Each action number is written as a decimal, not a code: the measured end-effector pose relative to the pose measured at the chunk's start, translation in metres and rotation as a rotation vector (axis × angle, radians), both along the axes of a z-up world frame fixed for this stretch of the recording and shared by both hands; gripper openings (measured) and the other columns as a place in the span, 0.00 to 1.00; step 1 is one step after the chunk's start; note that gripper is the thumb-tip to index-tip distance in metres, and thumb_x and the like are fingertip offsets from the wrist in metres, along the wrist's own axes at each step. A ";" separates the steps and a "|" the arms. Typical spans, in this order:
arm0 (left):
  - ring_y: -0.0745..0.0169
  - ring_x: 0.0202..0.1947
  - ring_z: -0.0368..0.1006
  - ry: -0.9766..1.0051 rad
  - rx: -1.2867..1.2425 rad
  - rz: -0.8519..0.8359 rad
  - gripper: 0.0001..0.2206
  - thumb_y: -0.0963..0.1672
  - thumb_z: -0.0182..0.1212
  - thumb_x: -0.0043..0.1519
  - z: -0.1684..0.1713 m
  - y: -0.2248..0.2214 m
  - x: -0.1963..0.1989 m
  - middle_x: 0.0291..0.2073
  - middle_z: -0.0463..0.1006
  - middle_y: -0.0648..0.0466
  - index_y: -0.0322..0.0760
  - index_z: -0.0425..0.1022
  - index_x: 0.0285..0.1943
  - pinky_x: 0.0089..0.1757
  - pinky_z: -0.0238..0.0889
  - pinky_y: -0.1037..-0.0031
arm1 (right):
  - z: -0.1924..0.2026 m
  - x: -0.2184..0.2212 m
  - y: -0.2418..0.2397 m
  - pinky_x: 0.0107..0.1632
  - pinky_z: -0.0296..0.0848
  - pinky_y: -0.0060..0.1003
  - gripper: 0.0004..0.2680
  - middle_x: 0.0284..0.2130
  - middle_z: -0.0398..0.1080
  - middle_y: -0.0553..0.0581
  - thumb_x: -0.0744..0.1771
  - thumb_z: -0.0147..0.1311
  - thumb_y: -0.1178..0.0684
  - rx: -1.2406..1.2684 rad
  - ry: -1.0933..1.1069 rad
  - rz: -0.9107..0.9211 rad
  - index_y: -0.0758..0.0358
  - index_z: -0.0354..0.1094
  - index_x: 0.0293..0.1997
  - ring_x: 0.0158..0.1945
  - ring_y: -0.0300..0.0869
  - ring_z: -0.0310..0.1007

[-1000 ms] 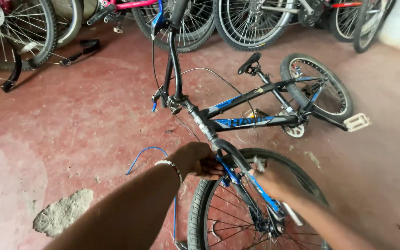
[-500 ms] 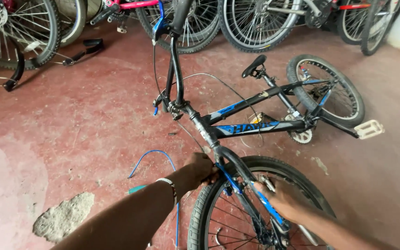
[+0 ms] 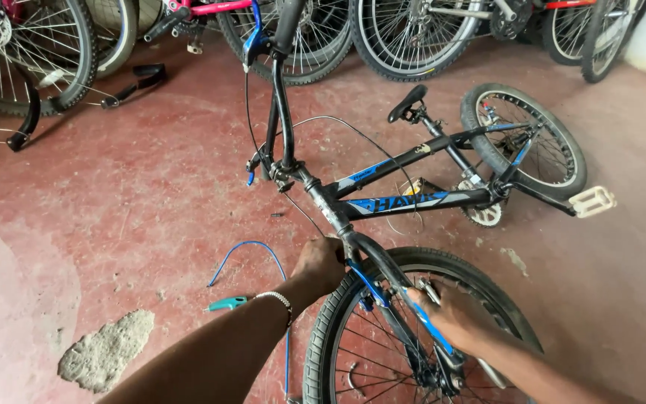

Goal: Installing and adjusting a brake or gear cable on a bicycle using pliers to pull it taut.

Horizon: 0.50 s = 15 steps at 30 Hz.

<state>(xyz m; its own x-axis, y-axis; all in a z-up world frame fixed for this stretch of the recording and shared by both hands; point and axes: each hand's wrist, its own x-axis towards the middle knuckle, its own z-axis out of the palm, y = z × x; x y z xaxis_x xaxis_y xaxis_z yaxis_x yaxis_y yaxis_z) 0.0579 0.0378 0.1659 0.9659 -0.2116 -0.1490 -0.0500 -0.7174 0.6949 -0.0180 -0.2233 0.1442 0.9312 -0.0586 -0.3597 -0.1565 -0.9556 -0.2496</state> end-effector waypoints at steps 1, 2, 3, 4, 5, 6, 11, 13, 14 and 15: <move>0.58 0.30 0.76 0.084 -0.031 0.054 0.05 0.40 0.54 0.61 0.005 -0.004 -0.005 0.32 0.80 0.50 0.36 0.77 0.37 0.37 0.74 0.66 | 0.000 -0.002 -0.002 0.61 0.82 0.46 0.34 0.69 0.52 0.69 0.67 0.26 0.24 0.001 0.024 -0.009 0.62 0.42 0.75 0.61 0.53 0.75; 0.58 0.30 0.76 0.085 -0.032 0.052 0.05 0.40 0.54 0.61 0.015 -0.008 -0.005 0.32 0.80 0.50 0.36 0.77 0.37 0.37 0.74 0.66 | -0.001 -0.002 -0.003 0.61 0.82 0.46 0.34 0.69 0.52 0.69 0.67 0.26 0.24 0.000 0.024 -0.011 0.62 0.42 0.75 0.61 0.53 0.75; 0.58 0.19 0.69 0.254 -0.129 0.088 0.05 0.35 0.50 0.60 0.026 -0.012 -0.005 0.22 0.72 0.50 0.31 0.70 0.32 0.25 0.67 0.68 | -0.003 -0.001 -0.004 0.56 0.84 0.42 0.35 0.66 0.57 0.70 0.67 0.25 0.23 -0.025 0.022 -0.003 0.65 0.45 0.73 0.55 0.51 0.78; 0.59 0.07 0.62 0.424 -0.224 0.125 0.08 0.31 0.46 0.58 0.037 -0.015 -0.004 0.12 0.64 0.50 0.27 0.64 0.27 0.12 0.59 0.71 | -0.004 0.000 -0.004 0.51 0.87 0.39 0.35 0.62 0.61 0.71 0.67 0.23 0.23 -0.050 0.020 0.006 0.67 0.48 0.72 0.49 0.48 0.82; 0.59 0.07 0.62 0.421 -0.222 0.122 0.08 0.31 0.46 0.58 0.040 -0.014 -0.002 0.12 0.64 0.50 0.27 0.64 0.27 0.12 0.59 0.71 | -0.005 0.001 -0.006 0.51 0.87 0.39 0.35 0.62 0.61 0.71 0.67 0.23 0.23 -0.049 0.017 0.003 0.67 0.48 0.72 0.49 0.48 0.82; 0.58 0.07 0.61 0.447 -0.212 0.106 0.10 0.33 0.47 0.60 0.043 -0.013 0.000 0.12 0.66 0.48 0.27 0.66 0.24 0.12 0.59 0.69 | -0.006 0.002 -0.008 0.53 0.85 0.42 0.35 0.59 0.65 0.68 0.66 0.25 0.22 -0.022 -0.002 -0.007 0.65 0.50 0.71 0.50 0.49 0.81; 0.66 0.11 0.46 0.495 -0.463 0.206 0.14 0.32 0.43 0.54 -0.011 -0.017 0.031 0.11 0.52 0.52 0.40 0.54 0.21 0.14 0.43 0.68 | 0.002 -0.005 -0.005 0.30 0.78 0.35 0.29 0.30 0.67 0.52 0.67 0.26 0.23 0.026 0.001 -0.013 0.59 0.66 0.48 0.27 0.38 0.72; 0.67 0.07 0.53 0.587 -0.620 0.399 0.15 0.34 0.55 0.62 0.036 -0.026 -0.002 0.10 0.59 0.52 0.36 0.58 0.22 0.10 0.48 0.74 | -0.003 -0.003 -0.009 0.19 0.67 0.31 0.30 0.21 0.63 0.48 0.67 0.23 0.25 0.044 -0.019 0.068 0.53 0.53 0.70 0.18 0.34 0.62; 0.67 0.07 0.53 0.587 -0.621 0.391 0.15 0.34 0.55 0.62 0.039 -0.031 -0.001 0.10 0.59 0.52 0.36 0.58 0.22 0.10 0.48 0.74 | 0.003 -0.005 -0.007 0.19 0.67 0.31 0.30 0.21 0.63 0.48 0.67 0.23 0.25 0.041 -0.022 0.062 0.53 0.53 0.70 0.18 0.34 0.62; 0.64 0.07 0.60 0.545 -0.513 0.367 0.10 0.35 0.53 0.64 0.042 -0.034 -0.003 0.13 0.66 0.48 0.29 0.64 0.27 0.10 0.51 0.76 | 0.008 -0.007 -0.003 0.19 0.69 0.32 0.30 0.21 0.65 0.51 0.67 0.26 0.26 0.057 -0.023 0.041 0.52 0.47 0.74 0.17 0.35 0.63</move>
